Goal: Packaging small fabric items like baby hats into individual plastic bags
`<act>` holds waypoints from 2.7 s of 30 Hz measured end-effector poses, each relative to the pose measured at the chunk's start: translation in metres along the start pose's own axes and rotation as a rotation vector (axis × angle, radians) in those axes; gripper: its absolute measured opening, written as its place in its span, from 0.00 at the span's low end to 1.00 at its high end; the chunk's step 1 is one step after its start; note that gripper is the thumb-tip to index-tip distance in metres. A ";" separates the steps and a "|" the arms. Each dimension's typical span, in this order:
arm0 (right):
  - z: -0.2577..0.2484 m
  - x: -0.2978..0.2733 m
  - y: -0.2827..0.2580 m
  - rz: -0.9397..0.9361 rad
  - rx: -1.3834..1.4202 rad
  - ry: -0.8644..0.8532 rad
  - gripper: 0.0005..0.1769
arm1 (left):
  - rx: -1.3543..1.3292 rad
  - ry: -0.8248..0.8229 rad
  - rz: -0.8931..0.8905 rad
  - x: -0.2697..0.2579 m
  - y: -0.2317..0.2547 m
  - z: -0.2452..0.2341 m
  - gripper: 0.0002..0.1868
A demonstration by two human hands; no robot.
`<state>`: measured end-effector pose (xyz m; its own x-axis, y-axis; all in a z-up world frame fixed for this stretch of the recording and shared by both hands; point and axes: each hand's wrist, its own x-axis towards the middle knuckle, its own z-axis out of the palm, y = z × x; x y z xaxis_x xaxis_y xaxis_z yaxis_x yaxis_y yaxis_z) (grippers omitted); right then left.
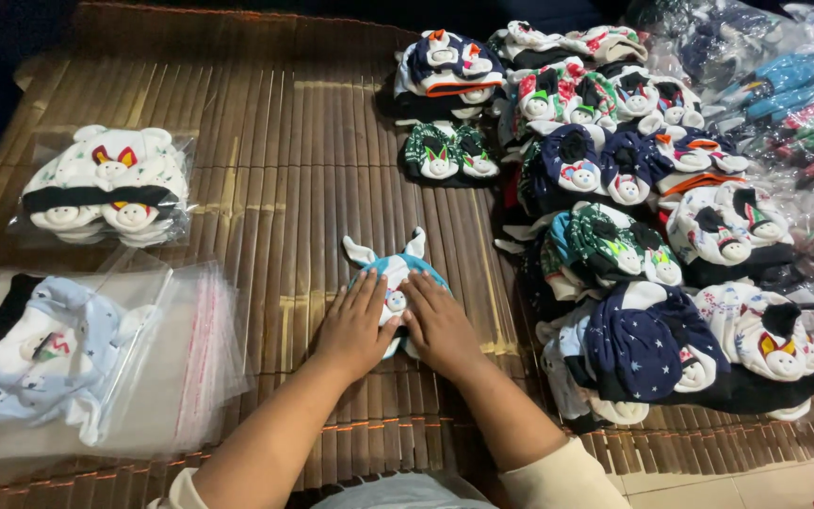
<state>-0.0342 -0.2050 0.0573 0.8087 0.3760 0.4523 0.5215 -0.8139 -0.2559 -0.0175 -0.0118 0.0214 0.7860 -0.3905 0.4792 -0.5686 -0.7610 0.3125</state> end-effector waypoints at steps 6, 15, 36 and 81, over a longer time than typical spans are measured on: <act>0.006 -0.007 0.011 0.014 -0.005 -0.098 0.29 | 0.083 0.022 0.011 -0.004 -0.008 0.014 0.40; 0.019 -0.015 0.023 0.058 -0.002 -0.127 0.30 | -0.131 -0.006 -0.070 -0.017 -0.019 -0.027 0.37; -0.057 0.044 -0.063 0.349 0.458 -0.144 0.25 | 0.266 0.384 -1.227 -0.156 -0.100 -0.209 0.53; 0.095 0.083 -0.129 0.821 1.433 -0.518 0.06 | 0.152 -0.008 -0.592 -0.164 -0.124 -0.176 0.30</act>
<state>-0.0087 -0.0267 0.0465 0.8125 0.4239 -0.4001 -0.4621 0.0500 -0.8854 -0.1189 0.2377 0.0490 0.9600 0.1179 0.2539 0.0058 -0.9152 0.4030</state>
